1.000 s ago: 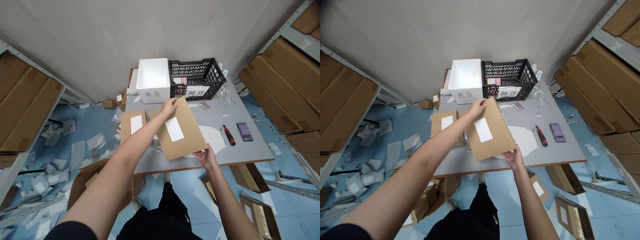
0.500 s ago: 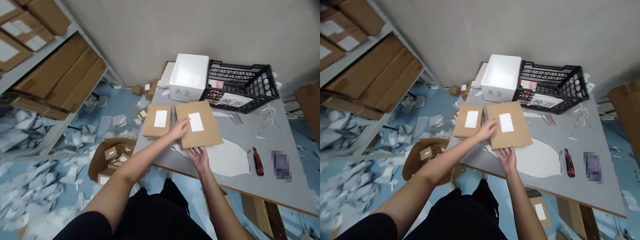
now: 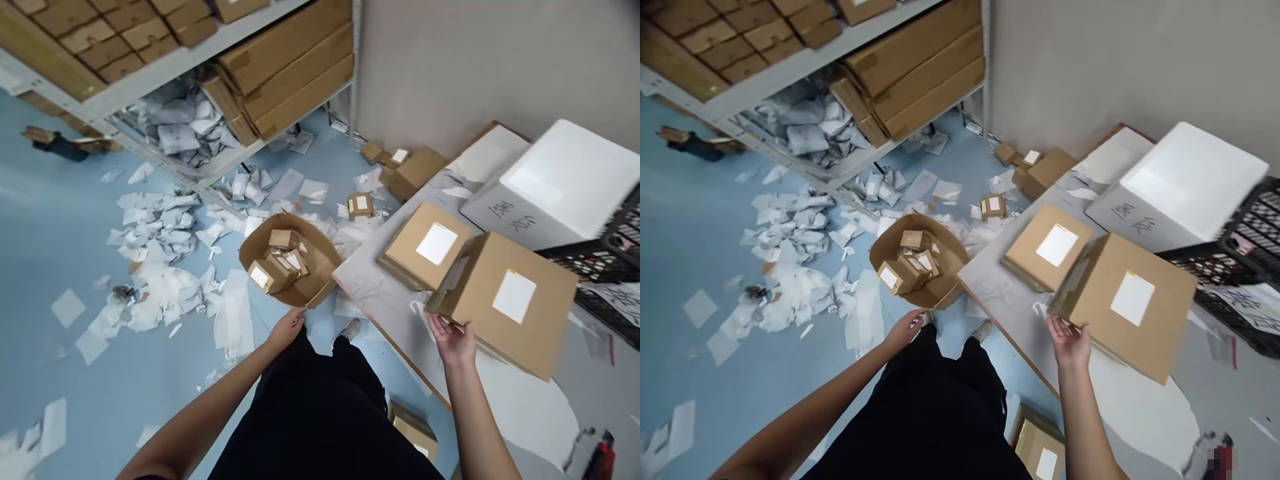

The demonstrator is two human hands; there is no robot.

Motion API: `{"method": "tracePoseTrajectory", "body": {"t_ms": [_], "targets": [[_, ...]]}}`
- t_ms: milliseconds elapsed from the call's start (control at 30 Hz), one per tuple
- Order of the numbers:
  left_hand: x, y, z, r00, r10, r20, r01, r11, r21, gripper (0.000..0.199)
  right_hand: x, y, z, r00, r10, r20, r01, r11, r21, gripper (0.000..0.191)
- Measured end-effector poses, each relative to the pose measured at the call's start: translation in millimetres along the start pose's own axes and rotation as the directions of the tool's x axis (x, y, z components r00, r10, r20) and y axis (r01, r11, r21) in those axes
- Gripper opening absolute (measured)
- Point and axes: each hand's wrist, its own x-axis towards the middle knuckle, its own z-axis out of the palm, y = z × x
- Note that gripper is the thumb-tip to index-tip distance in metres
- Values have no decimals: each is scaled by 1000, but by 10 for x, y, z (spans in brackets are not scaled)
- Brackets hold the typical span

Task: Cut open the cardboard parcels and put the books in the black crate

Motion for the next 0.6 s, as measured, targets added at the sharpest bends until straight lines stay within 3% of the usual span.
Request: {"method": "tracePoseTrajectory", "body": {"t_ms": [133,233,333,433,533,600], "targets": [[-112,-525,-251,984,-160,-80,149,980,-129,43,-128,291,88,994,-82,-75,74,992,-106,39],[-169,-973,-464,964,-243,-108,213,948,-235,42,-427,867,233,982,-176,-73,156,963,-221,32],[-161,-1488,-703,938,-323,-130,263,903,-340,41,-834,1743,494,992,-122,42,129,916,-380,33],[-11,-2035,-971,903,-406,-142,322,857,-403,40,-1181,2763,849,981,119,155,-15,837,-547,43],[328,-2589,-1249,876,-455,-158,355,832,-425,40,-1300,3772,1255,940,304,157,-136,752,-645,50],[652,-2957,-1418,866,-470,-170,362,825,-435,40,-1223,4402,1539,925,354,139,-161,695,-701,51]]}}
